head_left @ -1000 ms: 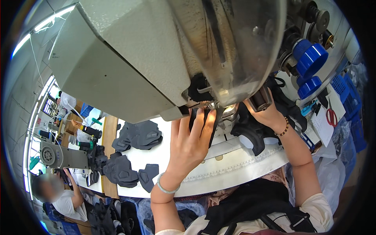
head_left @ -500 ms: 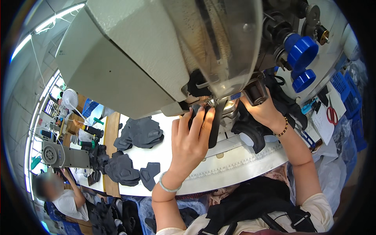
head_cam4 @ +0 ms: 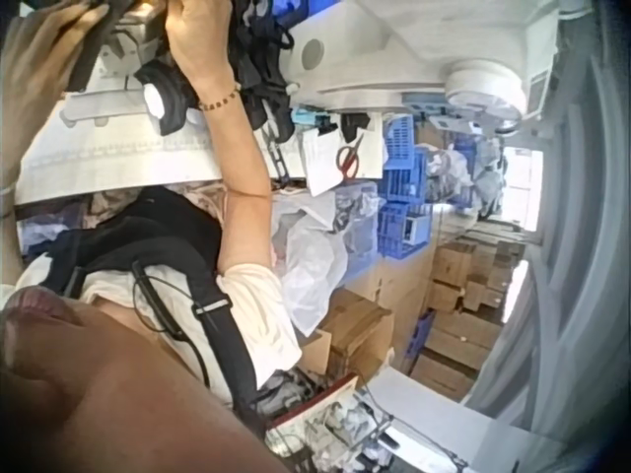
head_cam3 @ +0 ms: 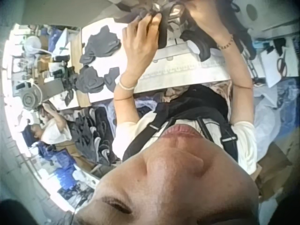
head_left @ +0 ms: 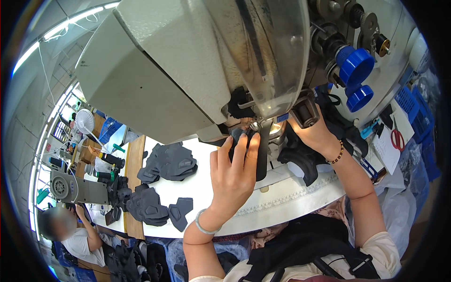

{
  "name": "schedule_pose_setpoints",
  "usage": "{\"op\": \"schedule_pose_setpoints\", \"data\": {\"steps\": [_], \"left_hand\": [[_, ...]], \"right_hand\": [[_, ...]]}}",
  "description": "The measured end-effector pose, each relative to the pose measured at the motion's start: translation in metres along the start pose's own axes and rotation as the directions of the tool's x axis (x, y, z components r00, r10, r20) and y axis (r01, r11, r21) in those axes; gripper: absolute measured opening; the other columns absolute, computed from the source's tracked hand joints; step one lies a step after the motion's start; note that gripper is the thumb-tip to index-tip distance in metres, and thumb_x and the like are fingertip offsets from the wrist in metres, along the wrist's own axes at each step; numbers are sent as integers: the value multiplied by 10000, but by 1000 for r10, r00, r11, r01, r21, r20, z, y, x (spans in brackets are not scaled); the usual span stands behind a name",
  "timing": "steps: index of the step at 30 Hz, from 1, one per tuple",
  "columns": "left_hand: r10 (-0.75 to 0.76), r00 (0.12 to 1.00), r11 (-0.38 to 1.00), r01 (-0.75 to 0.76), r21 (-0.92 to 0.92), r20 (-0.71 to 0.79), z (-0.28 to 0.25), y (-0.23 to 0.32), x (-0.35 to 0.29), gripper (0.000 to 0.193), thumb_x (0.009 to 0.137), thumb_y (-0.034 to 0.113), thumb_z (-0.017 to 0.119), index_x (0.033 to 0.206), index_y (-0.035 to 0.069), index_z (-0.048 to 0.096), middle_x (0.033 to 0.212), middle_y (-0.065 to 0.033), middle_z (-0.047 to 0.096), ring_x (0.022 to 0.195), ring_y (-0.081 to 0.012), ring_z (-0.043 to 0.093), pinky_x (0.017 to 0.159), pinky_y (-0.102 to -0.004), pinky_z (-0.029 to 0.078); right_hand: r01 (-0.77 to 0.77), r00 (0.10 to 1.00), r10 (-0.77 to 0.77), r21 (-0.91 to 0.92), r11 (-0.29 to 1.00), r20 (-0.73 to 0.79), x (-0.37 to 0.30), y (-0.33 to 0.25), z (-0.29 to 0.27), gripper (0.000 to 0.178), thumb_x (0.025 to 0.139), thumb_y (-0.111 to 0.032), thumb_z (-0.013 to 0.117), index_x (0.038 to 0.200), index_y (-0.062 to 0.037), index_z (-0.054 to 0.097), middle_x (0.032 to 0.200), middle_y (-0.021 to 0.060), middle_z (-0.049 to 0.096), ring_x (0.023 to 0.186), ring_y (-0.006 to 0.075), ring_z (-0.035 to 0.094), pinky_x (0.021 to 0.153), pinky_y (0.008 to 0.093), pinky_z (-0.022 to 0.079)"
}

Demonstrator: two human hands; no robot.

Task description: The person aligns and sews black padded material pieces together using an industrial sewing machine, repeatedly guiding and feeding the fabric sections under the needle.

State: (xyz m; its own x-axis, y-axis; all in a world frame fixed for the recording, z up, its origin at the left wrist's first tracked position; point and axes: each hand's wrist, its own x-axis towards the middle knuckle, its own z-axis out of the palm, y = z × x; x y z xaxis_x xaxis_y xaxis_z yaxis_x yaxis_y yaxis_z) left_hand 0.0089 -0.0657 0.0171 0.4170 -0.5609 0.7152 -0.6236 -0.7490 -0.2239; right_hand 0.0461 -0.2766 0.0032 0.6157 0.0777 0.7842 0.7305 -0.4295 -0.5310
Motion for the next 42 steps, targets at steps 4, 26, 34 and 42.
{"op": "schedule_pose_setpoints", "data": {"steps": [4,26,34,42], "left_hand": [[5,1000,1000,-5,10,-22,2,1,-1,401,712,27,710,1111,64,685,1041,-69,599,951,-269,590,769,-376,454],[174,974,884,-90,-458,144,-12,-36,11,610,565,-35,666,1170,36,649,1133,-84,600,1079,-303,580,924,-425,473],[234,964,918,-177,-354,124,-13,-25,14,564,633,-38,617,1196,-43,592,1144,-118,579,1103,-292,597,921,-378,511],[259,956,939,-216,-266,138,-15,-24,9,521,705,32,591,1220,-50,589,1102,-118,578,1085,-294,598,935,-362,510]], "right_hand": [[-17,1000,17,17,1000,-12,-3,3,1,102,825,66,611,909,9,621,943,76,593,882,270,558,769,356,434],[19,998,-20,-13,1000,-67,-2,11,4,62,865,17,582,922,7,603,955,90,563,890,265,543,797,336,429],[28,994,-25,29,999,-109,2,0,5,78,868,4,566,915,-11,626,1007,99,604,949,277,567,828,360,444],[-44,999,42,-69,997,-18,-3,12,-3,42,863,-25,600,894,-5,621,968,73,592,878,216,563,761,314,440]]}}
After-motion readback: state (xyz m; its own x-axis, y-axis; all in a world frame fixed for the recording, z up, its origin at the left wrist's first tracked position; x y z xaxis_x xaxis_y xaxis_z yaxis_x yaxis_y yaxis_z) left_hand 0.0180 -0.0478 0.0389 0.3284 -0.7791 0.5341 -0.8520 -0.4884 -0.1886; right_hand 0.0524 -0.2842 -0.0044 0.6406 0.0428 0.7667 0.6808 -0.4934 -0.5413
